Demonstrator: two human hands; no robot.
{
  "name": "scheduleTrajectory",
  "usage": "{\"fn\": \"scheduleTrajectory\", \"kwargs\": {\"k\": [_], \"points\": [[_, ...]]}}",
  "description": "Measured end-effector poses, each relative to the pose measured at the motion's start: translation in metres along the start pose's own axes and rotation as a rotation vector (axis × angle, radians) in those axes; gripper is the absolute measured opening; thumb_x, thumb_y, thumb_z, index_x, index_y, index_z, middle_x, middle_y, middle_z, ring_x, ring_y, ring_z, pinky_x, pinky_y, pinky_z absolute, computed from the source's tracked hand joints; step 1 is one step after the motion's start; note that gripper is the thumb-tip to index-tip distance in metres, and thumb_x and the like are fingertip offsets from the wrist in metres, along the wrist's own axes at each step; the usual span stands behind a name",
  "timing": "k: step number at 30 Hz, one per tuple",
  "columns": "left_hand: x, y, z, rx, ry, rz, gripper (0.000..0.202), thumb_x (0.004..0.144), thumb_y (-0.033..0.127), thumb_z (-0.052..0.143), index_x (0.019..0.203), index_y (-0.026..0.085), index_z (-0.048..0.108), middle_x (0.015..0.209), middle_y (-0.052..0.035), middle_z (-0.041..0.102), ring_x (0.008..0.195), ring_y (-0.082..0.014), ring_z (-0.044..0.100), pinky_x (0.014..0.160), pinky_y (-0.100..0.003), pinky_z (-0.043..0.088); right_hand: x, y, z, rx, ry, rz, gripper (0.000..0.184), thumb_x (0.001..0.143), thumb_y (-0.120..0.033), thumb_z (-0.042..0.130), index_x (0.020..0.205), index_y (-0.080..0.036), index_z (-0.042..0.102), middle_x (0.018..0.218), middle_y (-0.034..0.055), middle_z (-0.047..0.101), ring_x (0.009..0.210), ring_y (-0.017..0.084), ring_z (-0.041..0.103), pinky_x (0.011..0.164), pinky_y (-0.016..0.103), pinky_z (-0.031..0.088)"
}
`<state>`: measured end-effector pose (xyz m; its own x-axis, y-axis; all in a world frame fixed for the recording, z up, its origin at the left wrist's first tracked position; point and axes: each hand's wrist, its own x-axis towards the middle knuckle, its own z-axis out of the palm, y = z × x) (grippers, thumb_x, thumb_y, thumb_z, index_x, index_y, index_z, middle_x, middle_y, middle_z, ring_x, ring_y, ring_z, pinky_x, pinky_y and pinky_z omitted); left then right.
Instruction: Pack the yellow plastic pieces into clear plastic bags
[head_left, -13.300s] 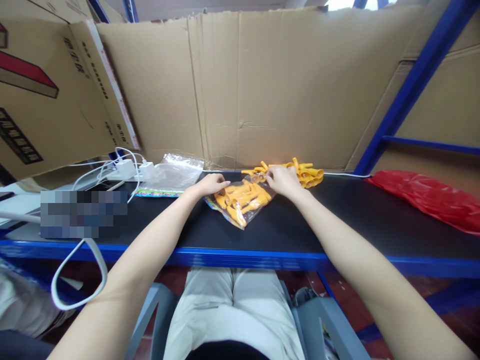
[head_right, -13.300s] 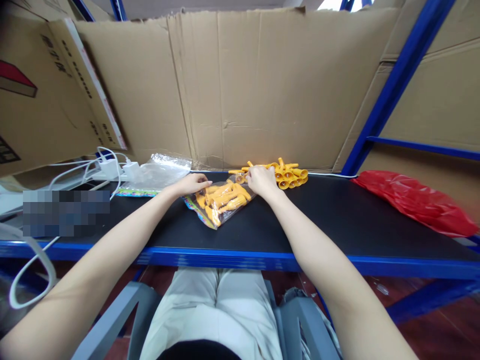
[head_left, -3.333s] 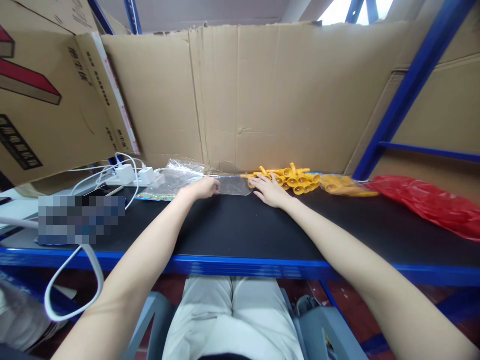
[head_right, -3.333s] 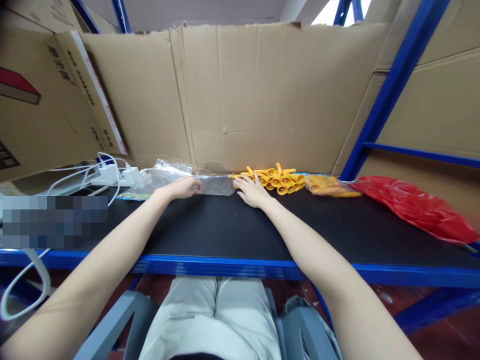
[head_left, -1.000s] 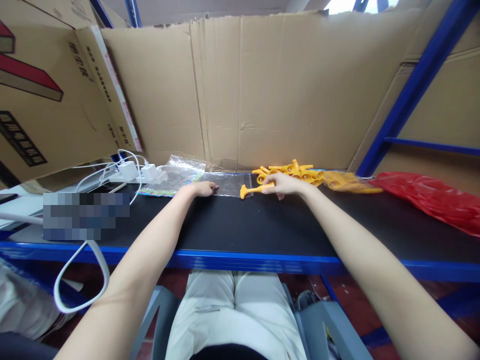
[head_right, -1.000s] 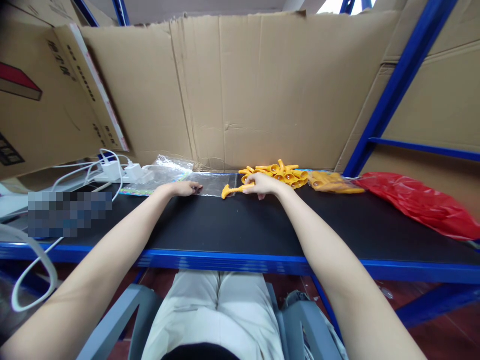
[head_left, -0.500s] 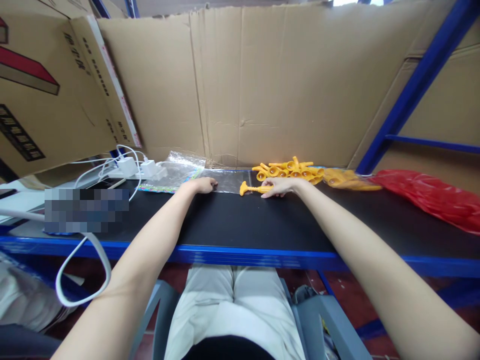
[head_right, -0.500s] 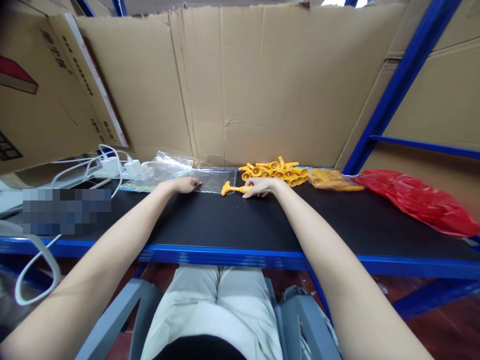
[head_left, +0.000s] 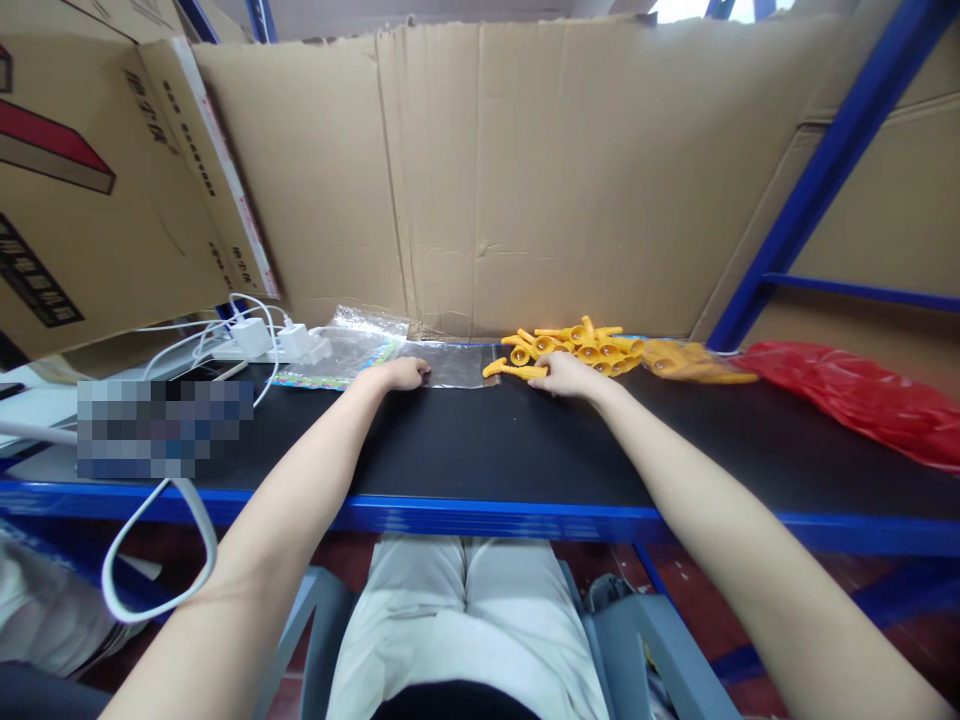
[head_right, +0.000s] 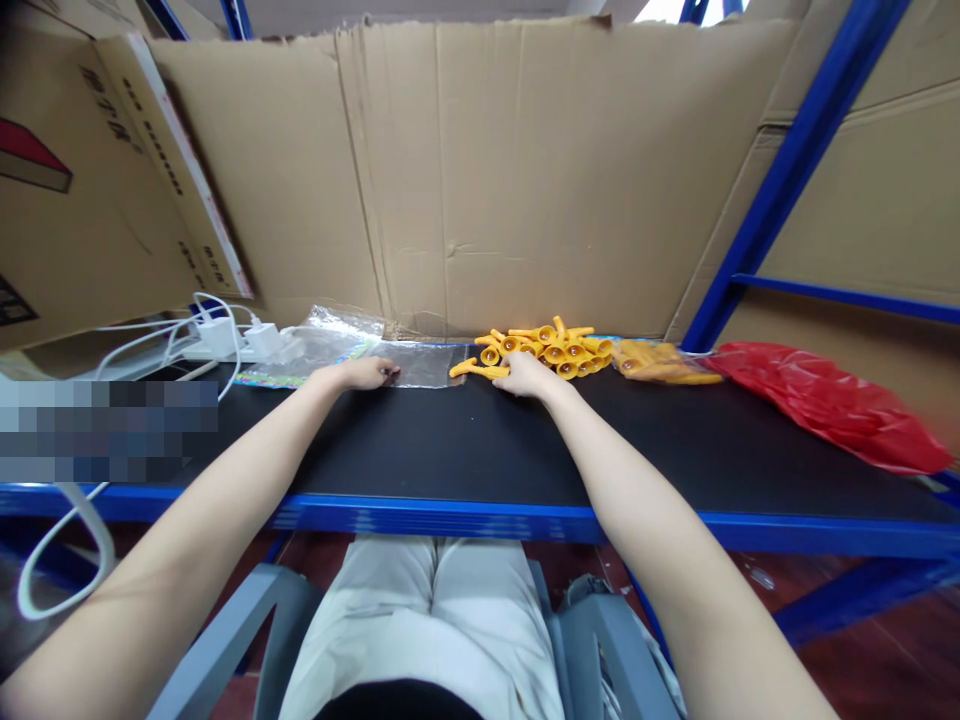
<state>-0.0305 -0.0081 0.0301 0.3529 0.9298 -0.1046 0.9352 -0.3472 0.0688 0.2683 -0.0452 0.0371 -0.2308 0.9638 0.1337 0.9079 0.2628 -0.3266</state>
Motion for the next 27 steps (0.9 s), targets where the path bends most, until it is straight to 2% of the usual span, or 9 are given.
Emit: {"fn": "scheduleTrajectory", "kwargs": {"k": [6,11,15,18,23,27], "points": [[0.0,-0.001,0.0,-0.02,0.004,0.022,0.044,0.069,0.014,0.041,0.108,0.022,0.061,0.117,0.0001,0.06,0.11,-0.0176,0.052,0.092,-0.022,0.039,0.001,0.001,0.003,-0.024,0.055,-0.09,0.018,0.071,-0.027,0.061,0.086,-0.015,0.063,0.073,0.005,0.061,0.068,0.019,0.059,0.064,0.031,0.046],[0.003,-0.002,0.002,-0.095,0.0,0.093,0.05,0.068,0.013,0.037,0.114,0.019,0.058,0.119,-0.0007,0.059,0.106,-0.0145,0.054,0.091,-0.02,0.038,0.0,-0.004,0.006,0.064,-0.006,-0.241,0.031,0.072,-0.034,0.061,0.096,-0.015,0.063,0.07,0.0012,0.056,0.065,0.014,0.055,0.063,0.028,0.042],[0.003,0.001,0.001,-0.159,0.001,0.126,0.055,0.068,0.013,0.036,0.119,0.02,0.055,0.124,0.0005,0.056,0.109,-0.0132,0.052,0.093,-0.019,0.037,-0.001,-0.011,0.008,0.151,-0.038,-0.269,0.041,0.07,-0.041,0.062,0.101,-0.014,0.062,0.071,0.0005,0.054,0.063,0.012,0.051,0.062,0.027,0.041],[0.004,0.001,0.001,-0.203,-0.01,0.121,0.057,0.068,0.014,0.037,0.122,0.02,0.052,0.121,0.0015,0.058,0.105,-0.0139,0.055,0.09,-0.019,0.039,-0.001,-0.012,0.009,0.206,-0.048,-0.255,0.046,0.069,-0.041,0.064,0.106,-0.014,0.061,0.073,0.0012,0.055,0.065,0.012,0.051,0.065,0.029,0.042],[0.006,-0.003,0.0,-0.146,0.156,-0.068,0.063,0.066,0.017,0.044,0.13,0.016,0.043,0.131,-0.0052,0.048,0.117,-0.0197,0.047,0.095,-0.022,0.037,0.0,-0.012,0.011,0.324,-0.145,-0.209,0.055,0.069,-0.036,0.066,0.117,-0.011,0.055,0.079,0.0043,0.059,0.071,0.014,0.055,0.071,0.032,0.046],[-0.002,-0.008,-0.003,-0.107,0.251,-0.398,0.065,0.074,0.029,0.047,0.135,0.016,0.029,0.132,-0.0147,0.046,0.119,-0.0325,0.044,0.097,-0.045,0.035,0.001,-0.011,0.01,0.331,-0.153,-0.192,0.049,0.073,-0.032,0.063,0.116,-0.01,0.056,0.08,0.006,0.061,0.072,0.015,0.057,0.073,0.033,0.047]]}}
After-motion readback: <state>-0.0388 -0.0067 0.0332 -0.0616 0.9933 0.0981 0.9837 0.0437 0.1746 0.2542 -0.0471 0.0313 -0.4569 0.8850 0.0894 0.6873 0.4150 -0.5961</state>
